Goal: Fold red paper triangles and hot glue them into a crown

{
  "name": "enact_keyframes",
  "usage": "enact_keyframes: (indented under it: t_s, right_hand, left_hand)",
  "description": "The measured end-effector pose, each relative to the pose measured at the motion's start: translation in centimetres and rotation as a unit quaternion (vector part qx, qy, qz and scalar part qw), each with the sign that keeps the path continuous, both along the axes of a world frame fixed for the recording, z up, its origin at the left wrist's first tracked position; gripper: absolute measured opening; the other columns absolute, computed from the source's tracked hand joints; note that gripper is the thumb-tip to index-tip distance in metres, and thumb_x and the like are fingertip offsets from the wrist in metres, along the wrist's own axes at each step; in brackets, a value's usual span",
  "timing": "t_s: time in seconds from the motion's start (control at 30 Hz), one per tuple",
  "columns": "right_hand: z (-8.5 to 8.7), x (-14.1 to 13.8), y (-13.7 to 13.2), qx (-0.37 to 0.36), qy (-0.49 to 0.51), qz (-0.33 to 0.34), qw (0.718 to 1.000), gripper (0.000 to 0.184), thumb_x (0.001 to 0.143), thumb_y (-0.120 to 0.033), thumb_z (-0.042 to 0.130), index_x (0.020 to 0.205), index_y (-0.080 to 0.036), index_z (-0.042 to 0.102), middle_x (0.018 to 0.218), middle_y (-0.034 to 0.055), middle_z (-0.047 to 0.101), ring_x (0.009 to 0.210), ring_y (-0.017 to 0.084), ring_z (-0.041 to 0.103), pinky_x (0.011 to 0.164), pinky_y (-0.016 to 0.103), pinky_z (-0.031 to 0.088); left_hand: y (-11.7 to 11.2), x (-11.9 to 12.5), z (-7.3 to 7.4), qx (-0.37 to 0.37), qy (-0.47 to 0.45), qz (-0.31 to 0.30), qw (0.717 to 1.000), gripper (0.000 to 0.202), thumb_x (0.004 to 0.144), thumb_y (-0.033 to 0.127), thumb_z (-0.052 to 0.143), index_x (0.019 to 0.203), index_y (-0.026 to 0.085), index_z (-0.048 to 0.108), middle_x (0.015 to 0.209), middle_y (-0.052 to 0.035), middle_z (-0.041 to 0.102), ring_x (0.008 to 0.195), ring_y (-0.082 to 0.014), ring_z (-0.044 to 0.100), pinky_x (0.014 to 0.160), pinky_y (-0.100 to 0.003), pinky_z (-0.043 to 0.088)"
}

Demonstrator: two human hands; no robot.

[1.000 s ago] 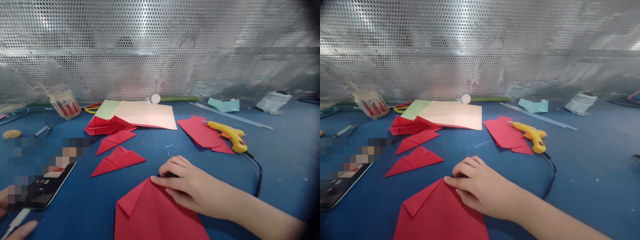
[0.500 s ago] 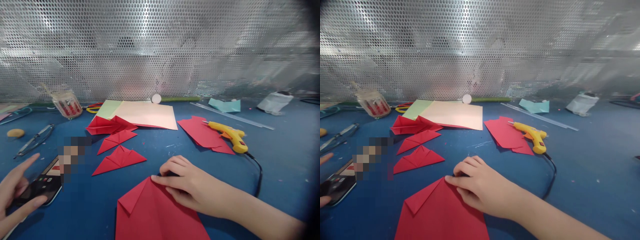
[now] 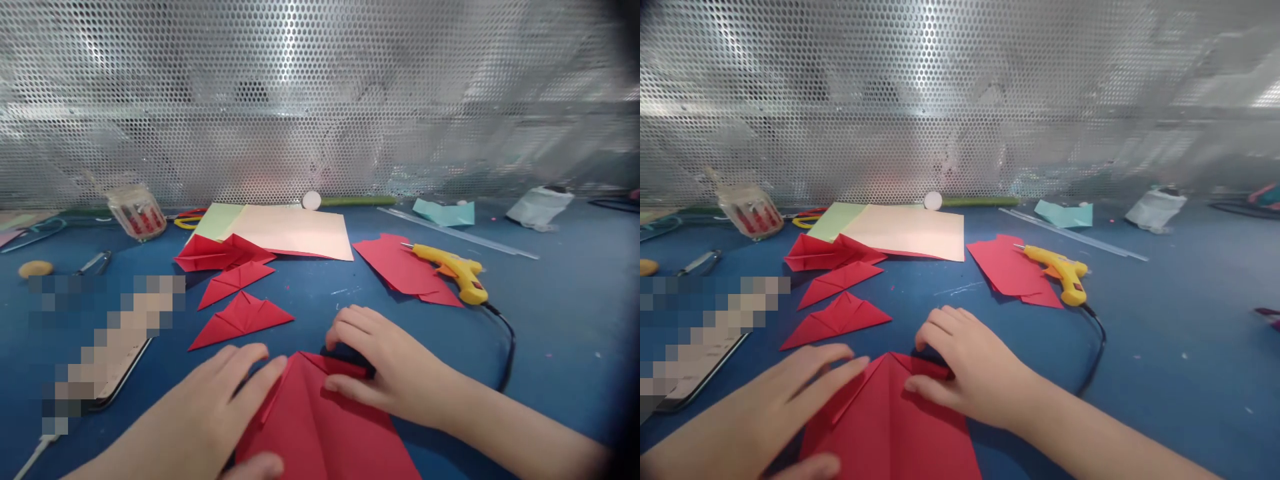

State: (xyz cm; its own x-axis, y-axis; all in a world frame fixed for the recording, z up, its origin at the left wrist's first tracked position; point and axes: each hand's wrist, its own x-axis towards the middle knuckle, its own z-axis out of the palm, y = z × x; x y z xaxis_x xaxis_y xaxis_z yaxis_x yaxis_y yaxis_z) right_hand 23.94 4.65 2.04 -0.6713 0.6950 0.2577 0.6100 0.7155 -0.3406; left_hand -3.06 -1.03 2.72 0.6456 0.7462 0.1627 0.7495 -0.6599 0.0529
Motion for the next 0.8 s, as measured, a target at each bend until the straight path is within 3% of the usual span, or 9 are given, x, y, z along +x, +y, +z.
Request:
enact_keyframes:
  t_s: [0.1, 0.2, 0.37, 0.5, 0.7, 0.8]
  right_hand:
    - [-0.1, 0.1, 0.0, 0.020, -0.008, 0.036, 0.999, 0.015, 0.092, -0.028, 0.058, 0.103, -0.019, 0.064, 0.088, 0.0057, 0.061, 0.083, 0.021, 0.055, 0.073, 0.034, 0.044]
    - [-0.1, 0.3, 0.2, 0.024, -0.010, 0.075, 0.997, 0.029, 0.096, -0.025, 0.051, 0.123, -0.022, 0.062, 0.093, 0.0066, 0.062, 0.085, 0.020, 0.055, 0.075, 0.034, 0.044]
    - [-0.3, 0.5, 0.5, 0.036, -0.011, 0.093, 0.995, 0.032, 0.098, -0.033, 0.050, 0.122, -0.020, 0.066, 0.088, 0.0070, 0.061, 0.080, 0.019, 0.054, 0.070, 0.032, 0.046]
    - [-0.3, 0.1, -0.2, 0.020, 0.026, 0.043, 0.999, 0.029, 0.094, -0.032, 0.056, 0.114, -0.017, 0.069, 0.088, 0.0077, 0.063, 0.080, 0.020, 0.057, 0.071, 0.033, 0.048]
    - [0.3, -0.9, -1.3, -0.123, 0.072, -0.092, 0.985, 0.012, 0.079, -0.014, 0.064, 0.089, -0.020, 0.067, 0.070, -0.0011, 0.060, 0.061, 0.013, 0.054, 0.055, 0.023, 0.043]
    - [0.4, -1.2, -1.5, -0.154, 0.104, -0.116, 0.976, 0.015, 0.074, -0.008, 0.062, 0.083, -0.020, 0.063, 0.062, -0.0045, 0.056, 0.055, 0.011, 0.050, 0.051, 0.021, 0.039]
  left_hand:
    - [1.5, 2.0, 1.0, -0.054, 0.040, -0.013, 0.998, 0.060, 0.093, 0.053, 0.052, 0.143, 0.022, 0.045, 0.135, -0.0113, 0.059, 0.116, -0.0296, 0.060, 0.097, -0.040, 0.051]
    - [2.2, 2.7, 1.1, -0.053, 0.053, -0.028, 0.997, 0.060, 0.093, 0.053, 0.051, 0.140, 0.016, 0.049, 0.132, -0.0147, 0.061, 0.115, -0.0314, 0.060, 0.097, -0.043, 0.051]
    - [2.2, 2.8, 1.1, -0.052, 0.077, -0.032, 0.995, 0.061, 0.093, 0.052, 0.052, 0.143, 0.019, 0.045, 0.130, -0.0145, 0.061, 0.114, -0.0327, 0.060, 0.095, -0.046, 0.052]
    - [2.2, 2.6, 1.4, -0.076, 0.086, -0.023, 0.993, 0.066, 0.091, 0.059, 0.052, 0.144, 0.022, 0.044, 0.134, -0.0171, 0.058, 0.118, -0.0368, 0.058, 0.091, -0.051, 0.053]
    - [1.5, 3.0, 0.4, -0.037, 0.049, 0.020, 0.998, 0.064, 0.089, 0.056, 0.057, 0.142, 0.022, 0.047, 0.136, -0.0114, 0.058, 0.123, -0.0343, 0.053, 0.103, -0.051, 0.045]
    - [1.7, 3.1, 0.4, -0.031, 0.068, -0.009, 0.997, 0.058, 0.092, 0.052, 0.053, 0.139, 0.019, 0.050, 0.138, -0.0102, 0.057, 0.124, -0.0345, 0.053, 0.101, -0.050, 0.048]
